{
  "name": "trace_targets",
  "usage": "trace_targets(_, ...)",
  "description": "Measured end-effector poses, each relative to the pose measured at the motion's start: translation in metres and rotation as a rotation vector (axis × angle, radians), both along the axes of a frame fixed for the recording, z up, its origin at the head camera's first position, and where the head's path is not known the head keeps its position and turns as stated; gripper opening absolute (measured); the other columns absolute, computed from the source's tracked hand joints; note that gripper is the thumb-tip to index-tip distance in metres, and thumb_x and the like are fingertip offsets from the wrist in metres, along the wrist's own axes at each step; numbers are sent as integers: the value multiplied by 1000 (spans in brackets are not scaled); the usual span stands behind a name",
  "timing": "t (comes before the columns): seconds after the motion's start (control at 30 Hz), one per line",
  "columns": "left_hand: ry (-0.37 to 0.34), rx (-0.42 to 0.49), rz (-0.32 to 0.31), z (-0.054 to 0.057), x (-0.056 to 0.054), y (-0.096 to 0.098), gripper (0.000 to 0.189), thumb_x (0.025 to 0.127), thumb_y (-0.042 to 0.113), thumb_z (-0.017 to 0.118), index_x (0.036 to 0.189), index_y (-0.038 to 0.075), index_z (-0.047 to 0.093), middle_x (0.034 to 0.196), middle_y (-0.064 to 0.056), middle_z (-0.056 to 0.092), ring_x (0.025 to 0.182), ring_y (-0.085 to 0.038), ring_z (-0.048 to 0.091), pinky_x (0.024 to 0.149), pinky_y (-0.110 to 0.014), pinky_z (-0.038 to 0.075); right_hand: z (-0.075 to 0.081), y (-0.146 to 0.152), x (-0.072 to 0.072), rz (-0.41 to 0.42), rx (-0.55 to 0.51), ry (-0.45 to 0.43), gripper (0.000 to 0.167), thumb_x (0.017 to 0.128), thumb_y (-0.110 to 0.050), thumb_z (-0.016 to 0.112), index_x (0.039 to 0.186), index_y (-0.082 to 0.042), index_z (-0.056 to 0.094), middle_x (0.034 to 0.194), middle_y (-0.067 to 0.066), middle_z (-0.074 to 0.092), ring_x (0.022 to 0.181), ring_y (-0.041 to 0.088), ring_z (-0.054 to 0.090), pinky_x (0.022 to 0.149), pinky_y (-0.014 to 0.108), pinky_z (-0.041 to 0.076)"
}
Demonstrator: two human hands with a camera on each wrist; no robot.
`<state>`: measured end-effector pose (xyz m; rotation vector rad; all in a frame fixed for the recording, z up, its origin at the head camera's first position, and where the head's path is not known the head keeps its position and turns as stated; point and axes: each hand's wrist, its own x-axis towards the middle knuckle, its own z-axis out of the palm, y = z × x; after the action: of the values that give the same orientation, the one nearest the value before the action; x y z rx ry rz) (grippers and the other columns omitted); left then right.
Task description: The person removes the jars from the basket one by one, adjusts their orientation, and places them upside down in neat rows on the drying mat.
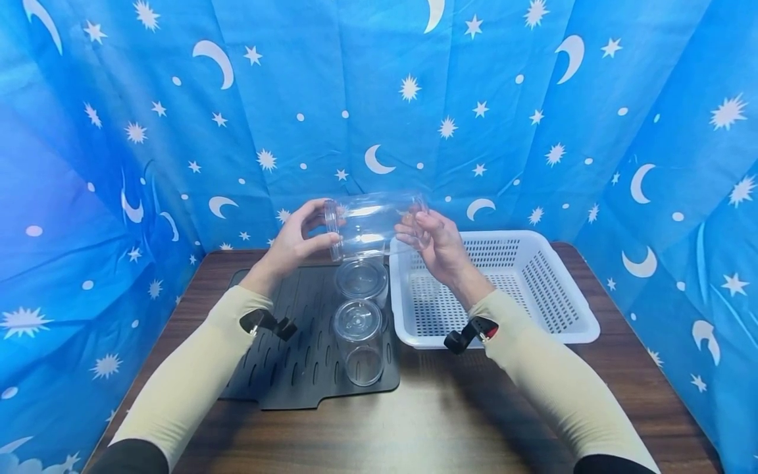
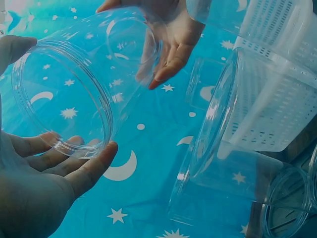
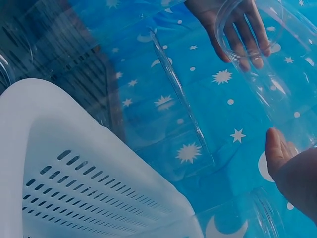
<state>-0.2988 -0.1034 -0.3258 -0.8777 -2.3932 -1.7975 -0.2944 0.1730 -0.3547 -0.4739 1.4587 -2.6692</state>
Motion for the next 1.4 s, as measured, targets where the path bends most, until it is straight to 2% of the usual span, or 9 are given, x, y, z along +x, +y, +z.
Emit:
trace_targets(0.17, -18, 33, -30, 0, 0, 0, 76, 84, 26, 71, 148, 9, 36, 144, -13, 43, 128, -29, 49, 104, -45, 46, 1, -2, -2, -31, -28, 26, 35, 87, -20, 67, 117, -2, 59, 110, 14, 64, 100, 28, 69, 89, 36, 55)
trace_targets(0.27, -35, 38, -53, -2, 1, -2, 91, 81, 47, 75, 152, 11, 30, 150, -12, 39, 133, -29, 46, 108, -44, 42, 4, -2, -1, -52, -9, 46, 33, 88, -19, 66, 116, -3, 59, 110, 13, 65, 100, 27, 68, 90, 36, 55)
trace_targets(0.4, -45, -7, -49, -7, 1, -10, 118, 69, 70, 73, 156, 12, 19, 155, -13, 33, 141, -29, 38, 112, -44, 37, 11, -1, -2, -61, 17, 58, 32, 85, -22, 71, 111, -7, 61, 111, 9, 65, 101, 26, 67, 90, 35, 52)
trace_targets(0.47, -40, -32, -40, -10, 0, -16, 123, 67, 73, 72, 157, 10, 17, 156, -14, 32, 143, -28, 34, 114, -45, 35, 16, -1, -3, -60, 36, 60, 34, 83, -24, 74, 111, -9, 61, 111, 7, 65, 100, 25, 66, 86, 33, 51)
trace_targets(0.6, -22, -93, -19, -19, -3, -28, 120, 69, 72, 71, 157, 12, 16, 158, -11, 30, 146, -25, 29, 115, -45, 33, 26, -1, -3, -71, 102, 79, 26, 85, -22, 70, 107, -9, 61, 108, 5, 66, 100, 22, 66, 82, 29, 47)
trace_targets(0.73, -19, -197, 28, -29, -6, -39, 113, 75, 67, 70, 158, 17, 13, 159, -9, 28, 147, -26, 27, 114, -47, 34, 33, -2, -4, -76, 134, 93, 21, 88, -15, 65, 108, -8, 62, 104, 7, 67, 98, 24, 67, 91, 32, 51)
trace_targets(0.97, -36, -397, 130, -47, -11, -57, 104, 81, 59, 71, 158, 18, 14, 160, -6, 28, 147, -28, 26, 115, -54, 29, 43, -9, -6, -69, 205, 131, 57, 86, -9, 64, 137, 7, 44, 112, 14, 58, 96, 23, 66, 93, 35, 53)
trace_targets(1.17, -54, -567, 193, -60, -16, -70, 103, 81, 61, 68, 158, 19, 14, 162, -8, 23, 148, -34, 22, 113, -62, 25, 53, -18, -7, -78, 288, 154, 68, 85, -6, 62, 144, 11, 33, 113, 10, 56, 92, 17, 66, 87, 26, 54)
trace_targets(1.4, -76, -734, 218, -79, -21, -85, 112, 77, 69, 67, 157, 11, 15, 162, -17, 17, 147, -40, 20, 112, -63, 26, 63, -28, -9, -112, 471, 217, 68, 82, -9, 65, 144, 5, 39, 132, 15, 52, 115, 20, 54, 93, 22, 51)
